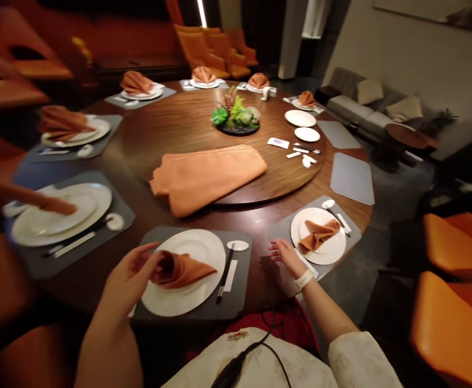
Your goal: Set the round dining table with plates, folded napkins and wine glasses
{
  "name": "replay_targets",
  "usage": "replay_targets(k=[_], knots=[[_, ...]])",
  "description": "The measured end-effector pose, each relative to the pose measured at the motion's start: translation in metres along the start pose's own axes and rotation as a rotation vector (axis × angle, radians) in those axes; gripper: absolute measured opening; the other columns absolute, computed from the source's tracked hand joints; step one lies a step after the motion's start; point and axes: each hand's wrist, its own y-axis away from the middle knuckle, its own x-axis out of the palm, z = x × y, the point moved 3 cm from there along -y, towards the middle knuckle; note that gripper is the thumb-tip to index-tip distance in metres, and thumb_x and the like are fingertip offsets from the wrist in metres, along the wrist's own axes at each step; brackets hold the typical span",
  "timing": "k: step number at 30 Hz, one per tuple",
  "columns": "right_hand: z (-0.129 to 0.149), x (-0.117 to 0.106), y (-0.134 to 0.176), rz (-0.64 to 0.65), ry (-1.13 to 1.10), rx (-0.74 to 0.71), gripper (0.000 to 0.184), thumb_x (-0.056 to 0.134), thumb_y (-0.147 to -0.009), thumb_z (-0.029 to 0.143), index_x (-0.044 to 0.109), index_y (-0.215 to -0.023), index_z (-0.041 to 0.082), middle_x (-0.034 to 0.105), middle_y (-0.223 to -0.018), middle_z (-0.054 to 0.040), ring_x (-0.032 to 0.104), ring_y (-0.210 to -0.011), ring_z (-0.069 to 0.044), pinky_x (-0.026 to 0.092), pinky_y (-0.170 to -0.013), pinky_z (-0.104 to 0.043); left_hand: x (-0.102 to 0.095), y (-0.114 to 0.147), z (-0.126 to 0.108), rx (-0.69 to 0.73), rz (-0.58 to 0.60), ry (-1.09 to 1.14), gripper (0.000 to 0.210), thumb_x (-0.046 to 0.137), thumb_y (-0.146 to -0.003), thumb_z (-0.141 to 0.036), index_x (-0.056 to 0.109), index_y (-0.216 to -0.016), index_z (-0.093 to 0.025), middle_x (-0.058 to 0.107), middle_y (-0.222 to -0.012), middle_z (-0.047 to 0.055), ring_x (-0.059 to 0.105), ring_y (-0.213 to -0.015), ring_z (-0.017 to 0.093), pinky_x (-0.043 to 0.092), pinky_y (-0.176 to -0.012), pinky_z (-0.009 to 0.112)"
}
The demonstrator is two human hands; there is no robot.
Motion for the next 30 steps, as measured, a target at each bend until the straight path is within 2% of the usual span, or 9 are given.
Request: replay_targets(k=[2,4,8,11,15,18,21,26,30], knots=[[-0.002,-0.052,0.018,-0.111,-0.081,0.004,0.028,0.068,-0.084,0.044,0.069,-0.092,0.018,0.071,-0.086,-0.0057,0.067,-0.069,-0.014,0.053,-0.063,-0.026,0.069,-0.012,-0.056,0.097,0.185,0.080,0.059,0.067,-0.075,-0.063,0.065,-0.117,-0.020,0.067,-0.090,0.004,0.066,-0.072,0.020,0.056,-0.065,0.031],[-0.007,-0.106,0.036,-0.188,-0.164,0.009,0.024,0.069,-0.084,0.041,0.070,-0.091,0.018,0.071,-0.086,-0.0066,0.067,-0.068,-0.014,0.053,-0.062,-0.025,0.152,-0.016,-0.099,0.141,0.408,0.069,0.058,0.073,-0.069,-0.059,0.067,-0.110,-0.019,0.068,-0.088,0.006,0.066,-0.073,0.022,0.055,-0.066,0.034],[-0.031,-0.220,0.065,-0.293,-0.335,-0.003,0.019,0.070,-0.084,0.038,0.071,-0.087,0.020,0.072,-0.085,-0.0071,0.068,-0.067,-0.015,0.055,-0.062,-0.026,0.301,-0.002,-0.153,0.235,0.752,-0.054,0.054,0.079,-0.065,-0.048,0.071,-0.110,-0.018,0.073,-0.107,0.013,0.068,-0.078,0.026,0.056,-0.074,0.039],[-0.053,-0.309,0.079,-0.386,-0.453,0.041,0.018,0.069,-0.085,0.037,0.070,-0.083,0.020,0.071,-0.080,-0.0071,0.067,-0.062,-0.014,0.054,-0.059,-0.026,0.383,0.024,-0.187,0.291,0.960,-0.119,0.051,0.078,-0.068,-0.047,0.073,-0.111,-0.021,0.072,-0.120,0.013,0.069,-0.094,0.029,0.056,-0.084,0.039],[-0.054,-0.410,0.091,-0.451,-0.502,0.133,0.017,0.074,-0.082,0.034,0.068,-0.083,0.017,0.071,-0.078,-0.0053,0.067,-0.060,-0.012,0.053,-0.057,-0.022,0.457,0.069,-0.230,0.258,1.160,-0.140,0.061,0.072,-0.076,-0.055,0.066,-0.125,-0.019,0.068,-0.129,0.013,0.066,-0.112,0.029,0.053,-0.098,0.040],[-0.019,-0.468,0.089,-0.372,-0.472,0.062,0.026,0.080,-0.077,0.039,0.069,-0.089,0.018,0.072,-0.083,-0.0035,0.068,-0.064,-0.011,0.054,-0.059,-0.022,0.491,0.099,-0.251,0.239,1.215,-0.160,0.065,0.069,-0.080,-0.058,0.062,-0.133,-0.021,0.063,-0.137,0.012,0.061,-0.121,0.029,0.048,-0.106,0.040],[0.027,-0.508,0.070,-0.218,-0.379,0.010,0.038,0.082,-0.074,0.048,0.070,-0.095,0.018,0.073,-0.090,-0.0041,0.069,-0.069,-0.012,0.055,-0.062,-0.022,0.520,0.120,-0.259,0.162,1.251,-0.185,0.062,0.065,-0.085,-0.058,0.061,-0.137,-0.024,0.063,-0.136,0.010,0.060,-0.122,0.026,0.044,-0.111,0.039],[0.112,-0.547,-0.011,0.001,-0.193,0.013,0.047,0.084,-0.069,0.055,0.070,-0.095,0.018,0.073,-0.090,-0.0033,0.068,-0.070,-0.011,0.054,-0.063,-0.021,0.587,0.124,-0.279,0.115,1.310,-0.153,0.063,0.065,-0.084,-0.061,0.062,-0.136,-0.026,0.064,-0.134,0.009,0.061,-0.118,0.025,0.046,-0.108,0.038],[0.186,-0.567,-0.114,0.160,-0.036,-0.008,0.048,0.086,-0.066,0.054,0.069,-0.093,0.017,0.072,-0.087,-0.0018,0.067,-0.068,-0.009,0.052,-0.064,-0.021,0.676,0.094,-0.302,0.080,1.359,-0.055,0.061,0.066,-0.085,-0.060,0.062,-0.136,-0.027,0.064,-0.134,0.008,0.060,-0.119,0.024,0.046,-0.107,0.037]])
